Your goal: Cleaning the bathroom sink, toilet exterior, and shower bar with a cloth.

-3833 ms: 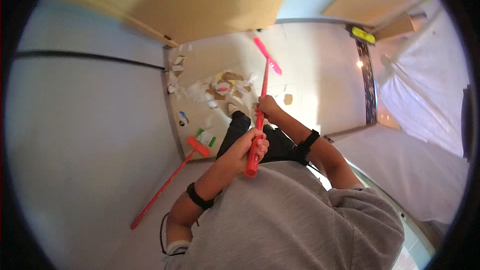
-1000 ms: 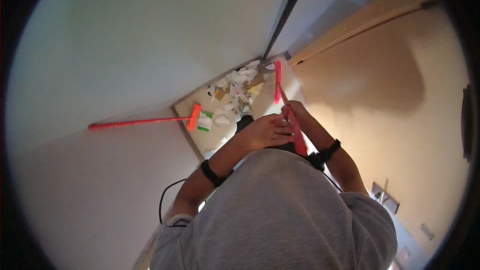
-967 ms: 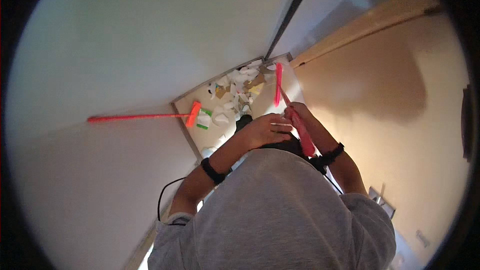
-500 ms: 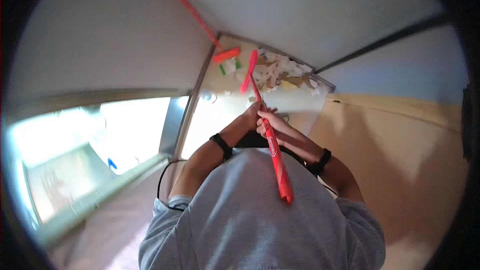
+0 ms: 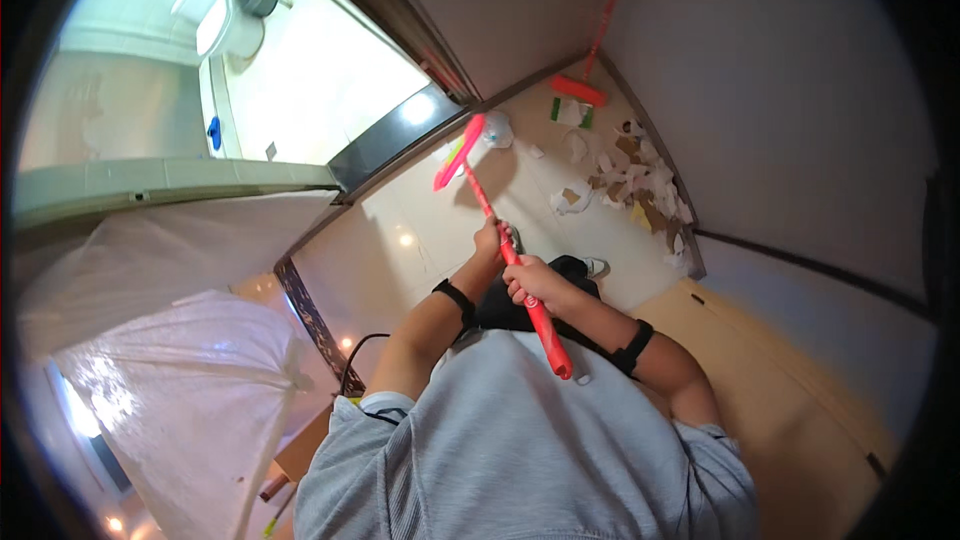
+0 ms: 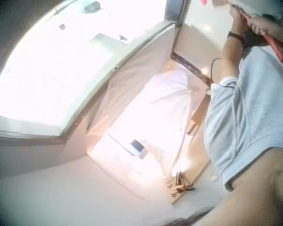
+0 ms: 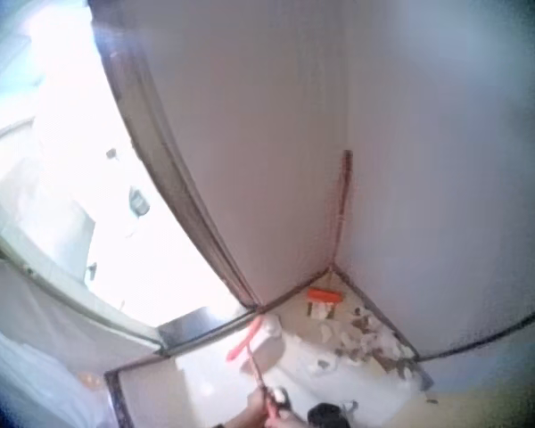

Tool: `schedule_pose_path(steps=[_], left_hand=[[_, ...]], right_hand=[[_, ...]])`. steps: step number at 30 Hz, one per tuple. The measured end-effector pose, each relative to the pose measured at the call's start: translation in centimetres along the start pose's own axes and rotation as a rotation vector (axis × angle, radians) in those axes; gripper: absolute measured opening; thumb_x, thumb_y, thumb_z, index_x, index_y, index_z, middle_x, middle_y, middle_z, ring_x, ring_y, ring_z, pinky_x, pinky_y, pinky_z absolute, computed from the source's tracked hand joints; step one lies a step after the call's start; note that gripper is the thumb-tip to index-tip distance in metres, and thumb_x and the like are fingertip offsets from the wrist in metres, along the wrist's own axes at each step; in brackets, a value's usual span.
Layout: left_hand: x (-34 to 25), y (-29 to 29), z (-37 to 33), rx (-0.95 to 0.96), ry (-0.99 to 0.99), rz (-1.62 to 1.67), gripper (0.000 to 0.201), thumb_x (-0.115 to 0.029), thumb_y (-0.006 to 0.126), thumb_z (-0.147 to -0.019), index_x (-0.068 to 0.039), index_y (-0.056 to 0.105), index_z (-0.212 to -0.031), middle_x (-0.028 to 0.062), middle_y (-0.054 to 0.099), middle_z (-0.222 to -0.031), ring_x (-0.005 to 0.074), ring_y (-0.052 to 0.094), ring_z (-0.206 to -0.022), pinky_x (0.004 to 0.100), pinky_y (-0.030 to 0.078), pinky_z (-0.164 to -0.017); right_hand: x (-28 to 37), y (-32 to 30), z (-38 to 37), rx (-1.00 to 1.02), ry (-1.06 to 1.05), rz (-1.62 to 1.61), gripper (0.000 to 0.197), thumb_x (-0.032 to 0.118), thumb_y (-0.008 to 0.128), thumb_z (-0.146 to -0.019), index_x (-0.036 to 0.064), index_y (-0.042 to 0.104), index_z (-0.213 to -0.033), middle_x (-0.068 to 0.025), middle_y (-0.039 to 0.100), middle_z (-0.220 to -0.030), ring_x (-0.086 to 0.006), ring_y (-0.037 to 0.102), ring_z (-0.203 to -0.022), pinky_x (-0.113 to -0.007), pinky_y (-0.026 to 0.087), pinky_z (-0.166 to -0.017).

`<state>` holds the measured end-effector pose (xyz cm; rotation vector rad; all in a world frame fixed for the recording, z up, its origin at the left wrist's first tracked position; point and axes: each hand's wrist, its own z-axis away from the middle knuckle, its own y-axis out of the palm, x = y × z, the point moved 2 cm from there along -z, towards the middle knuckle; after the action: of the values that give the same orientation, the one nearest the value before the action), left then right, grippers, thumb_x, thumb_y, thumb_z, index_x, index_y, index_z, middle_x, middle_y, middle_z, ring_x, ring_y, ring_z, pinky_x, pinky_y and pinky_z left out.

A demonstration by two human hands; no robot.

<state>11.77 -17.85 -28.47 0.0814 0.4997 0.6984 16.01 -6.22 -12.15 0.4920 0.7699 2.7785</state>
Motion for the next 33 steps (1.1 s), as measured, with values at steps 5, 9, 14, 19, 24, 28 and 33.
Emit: schedule_pose_path(steps=[5, 9, 14, 19, 24, 28, 33], left_hand=[[-3.8, -7.8, -4.1, -0.160, 0.052, 0.321, 0.016, -0.017, 0.044, -0.093, -0.002, 0.048, -0.094, 0.0101, 0.056, -0.077, 0.0185, 0.051, -0.055, 0.0317, 0.046, -0.049], [-3.8, -11.6, -7.6, -0.122, -0.192, 0.239, 0.013, -0.010, 0.040, -0.090, -0.003, 0.046, -0.081, 0.0071, 0.050, -0.065, 0.0157, 0.046, -0.050, 0.0256, 0.042, -0.044], [-0.3, -8.2, -7.2, -0.176, -0.138, 0.139, 0.012, 0.002, 0.034, -0.089, -0.006, 0.034, -0.097, 0.0054, 0.042, -0.070, 0.0115, 0.040, -0.050, 0.0223, 0.033, -0.039], [3.7, -6.4, -8.8, -0.222, -0.137, -0.106, 0.017, -0.003, 0.034, -0.091, -0.011, 0.025, -0.104, 0.0096, 0.045, -0.063, 0.0190, 0.043, -0.045, 0.0316, 0.036, -0.038], [6.5, 0.3, -2.8, -0.048, -0.392, -0.104, 0.038, -0.015, 0.037, -0.094, -0.002, 0.025, -0.127, 0.0144, 0.053, -0.068, 0.0259, 0.052, -0.048, 0.0373, 0.044, -0.043], [6.6, 1.7, -2.2, -0.283, -0.010, -0.710, 0.050, -0.023, 0.042, -0.094, -0.003, 0.023, -0.136, 0.0215, 0.059, -0.092, 0.0319, 0.062, -0.075, 0.0468, 0.049, -0.066], [4.4, 2.2, -4.9, -0.098, -0.153, -0.444, 0.051, -0.029, 0.035, -0.097, -0.001, 0.019, -0.137, 0.0219, 0.059, -0.088, 0.0291, 0.058, -0.063, 0.0397, 0.048, -0.054]], right_hand=[[-2.3, 2.7, -12.3, 0.110, 0.125, 0.069, 0.005, 0.000, 0.050, -0.084, 0.0036, 0.048, -0.087, -0.0015, 0.048, -0.065, -0.0044, 0.044, -0.047, -0.018, 0.033, -0.034], [-4.5, 2.9, -17.6, 0.058, 0.170, 0.163, 0.020, 0.008, 0.054, -0.087, 0.0048, 0.053, -0.106, -0.0033, 0.059, -0.073, -0.0082, 0.049, -0.048, -0.020, 0.043, -0.041], [-2.4, 0.2, -9.9, 0.000, 0.167, 0.743, 0.024, 0.021, 0.042, -0.096, 0.0101, 0.047, -0.117, -0.0019, 0.054, -0.068, -0.0119, 0.051, -0.046, -0.030, 0.049, -0.045], [-2.6, 1.1, -1.4, -0.322, -0.156, 1.935, 0.029, 0.027, 0.042, -0.096, -0.0001, 0.048, -0.103, -0.0232, 0.064, -0.075, -0.0397, 0.065, -0.068, -0.050, 0.052, -0.061], [-0.3, 2.9, 7.0, -0.455, -0.049, 1.736, 0.041, 0.025, 0.049, -0.094, -0.0035, 0.048, -0.124, -0.0269, 0.062, -0.076, -0.0417, 0.063, -0.075, -0.051, 0.048, -0.067], [-0.8, 2.0, 9.6, -0.522, -0.226, 1.704, 0.040, 0.023, 0.052, -0.093, 0.0028, 0.049, -0.128, -0.0279, 0.061, -0.077, -0.0434, 0.061, -0.075, -0.051, 0.047, -0.067], [-2.2, 0.2, 5.7, -0.599, -0.176, 1.672, 0.040, 0.024, 0.047, -0.095, 0.0030, 0.048, -0.128, -0.0264, 0.062, -0.080, -0.0433, 0.061, -0.075, -0.051, 0.048, -0.068]])
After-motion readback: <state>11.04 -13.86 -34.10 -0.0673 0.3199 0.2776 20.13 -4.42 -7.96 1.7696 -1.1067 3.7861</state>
